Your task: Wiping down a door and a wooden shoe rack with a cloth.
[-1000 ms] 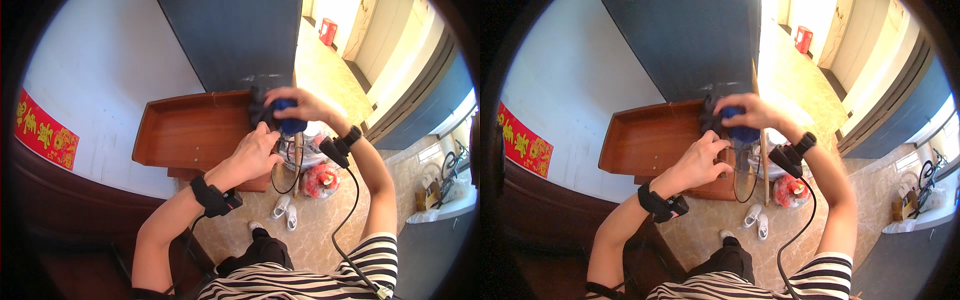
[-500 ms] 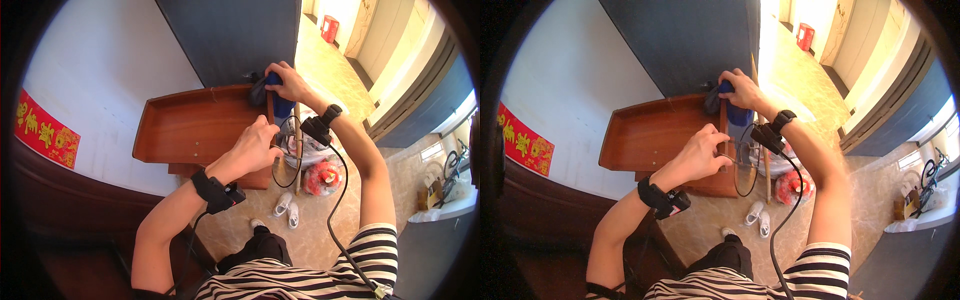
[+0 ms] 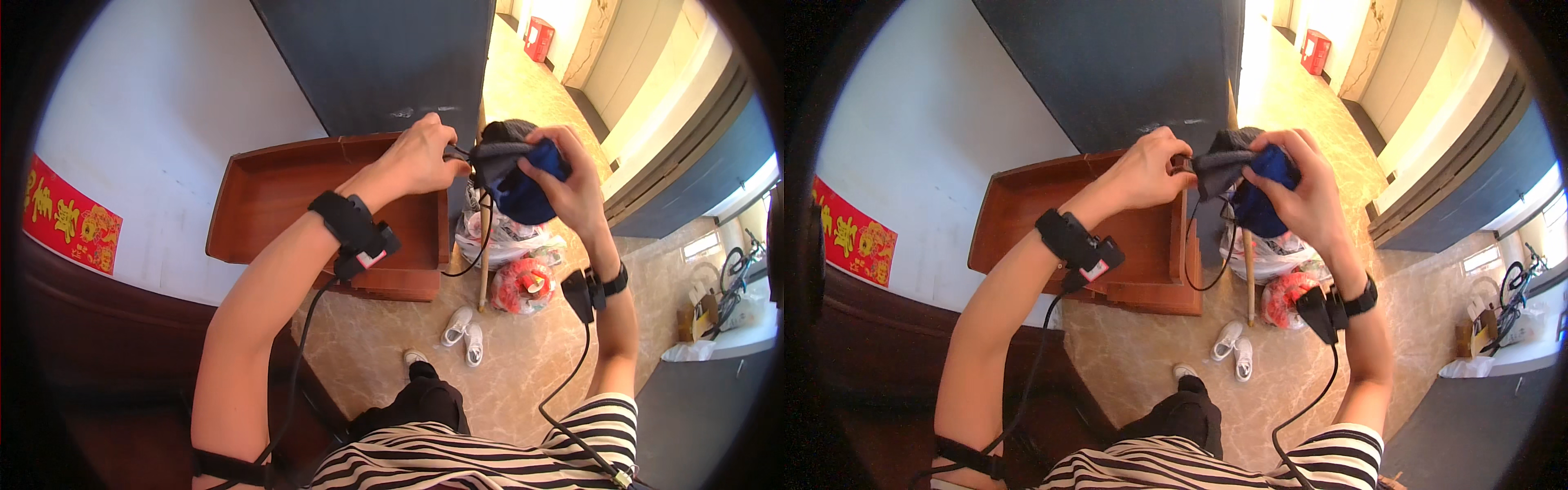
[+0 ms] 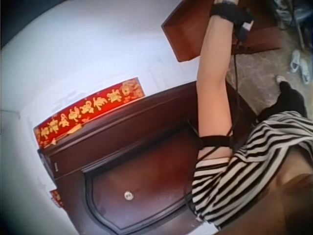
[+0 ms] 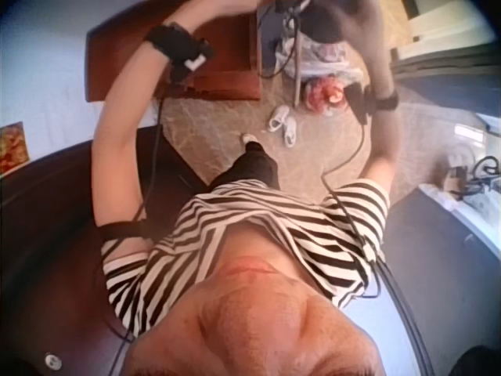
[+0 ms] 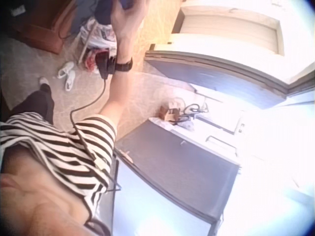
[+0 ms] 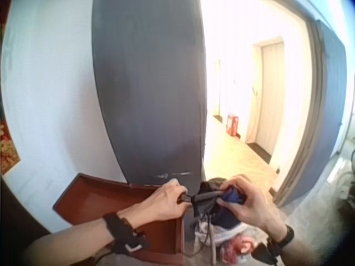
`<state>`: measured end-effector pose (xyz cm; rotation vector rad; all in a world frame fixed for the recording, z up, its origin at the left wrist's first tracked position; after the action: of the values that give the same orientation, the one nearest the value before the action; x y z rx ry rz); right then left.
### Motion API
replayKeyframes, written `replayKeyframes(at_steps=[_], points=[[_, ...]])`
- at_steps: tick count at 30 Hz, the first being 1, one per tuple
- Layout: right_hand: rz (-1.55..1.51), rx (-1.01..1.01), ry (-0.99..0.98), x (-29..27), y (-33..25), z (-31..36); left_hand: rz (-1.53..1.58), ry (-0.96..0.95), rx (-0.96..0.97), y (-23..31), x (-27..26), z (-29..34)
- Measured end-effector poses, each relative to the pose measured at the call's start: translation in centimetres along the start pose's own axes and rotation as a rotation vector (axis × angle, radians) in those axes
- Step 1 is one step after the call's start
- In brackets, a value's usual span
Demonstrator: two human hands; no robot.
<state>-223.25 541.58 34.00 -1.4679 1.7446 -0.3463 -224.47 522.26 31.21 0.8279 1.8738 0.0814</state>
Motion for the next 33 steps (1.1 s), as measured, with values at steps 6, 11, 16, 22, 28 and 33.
replayKeyframes(at_steps=[6, 11, 16, 22, 28, 33], points=[[-0.035, -0.030, 0.041, 0.5, -3.0, 2.0, -0.006, -0.024, -0.105, -1.4, -0.9, -0.3], [-0.042, -0.084, -0.237, 6.8, -2.0, 2.5, 0.021, -0.056, -0.034, -1.6, -0.9, -0.2], [0.095, -0.095, -0.318, 9.2, -2.6, 4.1, -0.044, -0.030, -0.174, -3.0, -1.9, 0.5], [0.102, -0.110, -0.453, 8.8, -3.9, 6.9, -0.055, -0.009, -0.193, -2.4, -1.6, 1.1], [-0.216, 0.039, -0.688, 7.6, -4.1, 12.6, 0.058, -0.033, -0.242, -1.1, -2.0, 1.9], [-0.195, 0.223, -0.618, 6.0, -2.7, 14.6, 0.186, 0.130, -0.193, -1.6, 0.2, 4.0]])
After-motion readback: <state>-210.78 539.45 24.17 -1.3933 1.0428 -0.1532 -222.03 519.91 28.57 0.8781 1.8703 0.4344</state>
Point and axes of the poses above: each hand's wrist, its own z-axis away from the middle knuckle, its own x-axis out of the palm, y = z × x, the point moved 5 cm from there along -z, towards the middle knuckle, and after that the axes turned 4 degrees about y, right-handed, at the moved point
